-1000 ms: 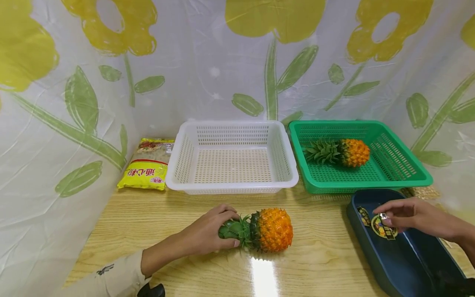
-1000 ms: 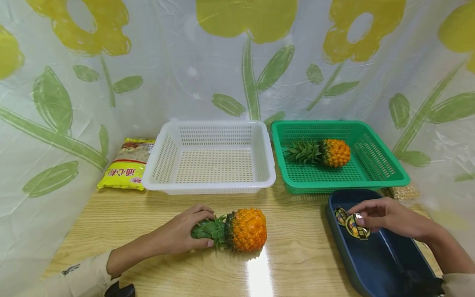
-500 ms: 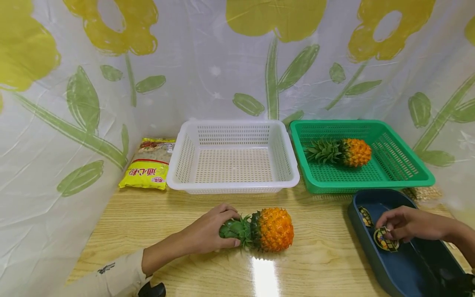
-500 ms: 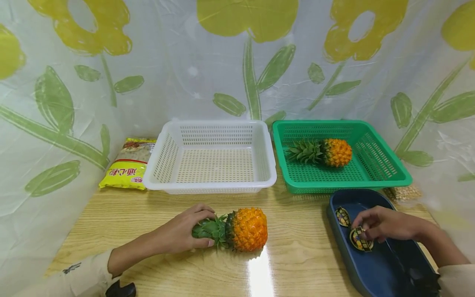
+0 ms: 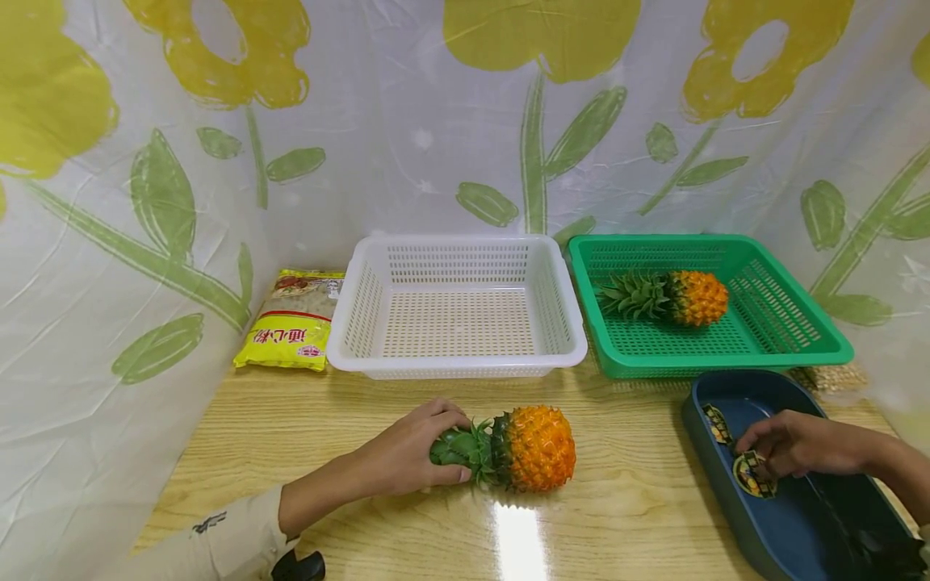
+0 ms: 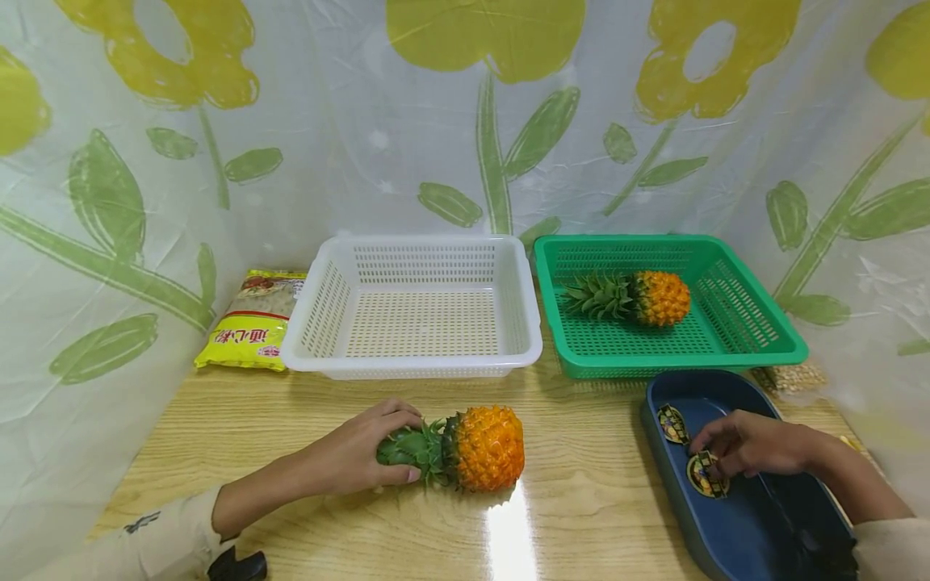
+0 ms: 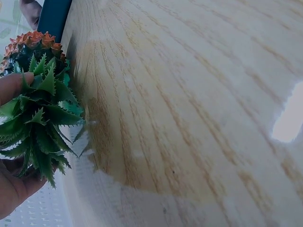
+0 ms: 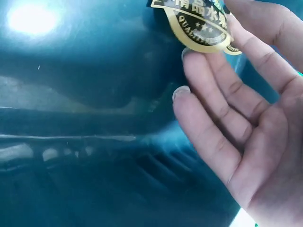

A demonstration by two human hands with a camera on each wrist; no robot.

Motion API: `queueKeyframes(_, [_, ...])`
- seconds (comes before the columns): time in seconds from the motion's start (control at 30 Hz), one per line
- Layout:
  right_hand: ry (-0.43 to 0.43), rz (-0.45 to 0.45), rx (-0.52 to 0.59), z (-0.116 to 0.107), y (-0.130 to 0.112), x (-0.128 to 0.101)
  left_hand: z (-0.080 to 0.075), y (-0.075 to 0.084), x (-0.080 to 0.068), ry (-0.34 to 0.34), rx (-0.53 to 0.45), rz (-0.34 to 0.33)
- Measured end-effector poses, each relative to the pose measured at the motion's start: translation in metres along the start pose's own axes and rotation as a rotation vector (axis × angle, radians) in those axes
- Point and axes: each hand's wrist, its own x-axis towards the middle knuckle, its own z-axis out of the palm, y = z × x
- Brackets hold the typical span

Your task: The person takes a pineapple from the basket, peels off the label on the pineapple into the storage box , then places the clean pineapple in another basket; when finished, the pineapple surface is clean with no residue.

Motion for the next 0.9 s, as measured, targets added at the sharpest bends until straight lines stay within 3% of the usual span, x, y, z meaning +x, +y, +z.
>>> queueKeyframes(0.17, [0.03, 0.038, -0.024, 0.0, -0.001, -0.002, 0.001, 0.0, 0.0, 0.002, 0.006, 0.002])
queueKeyframes(0.53, [0.16, 0.135, -0.224, -0.001, -0.006, -0.013, 0.001, -0.001, 0.001, -0.004, 0.004, 0.0])
queueKeyframes(0.7, [0.204, 0.117, -0.272, 0.0, -0.011, -0.015, 0.001, -0.001, 0.001, -0.002, 0.006, 0.001])
queueKeyframes(0.9, [0.36, 0.063, -0.454, 0.005, -0.022, -0.013, 0.0, -0.002, 0.001, -0.005, 0.003, -0.003])
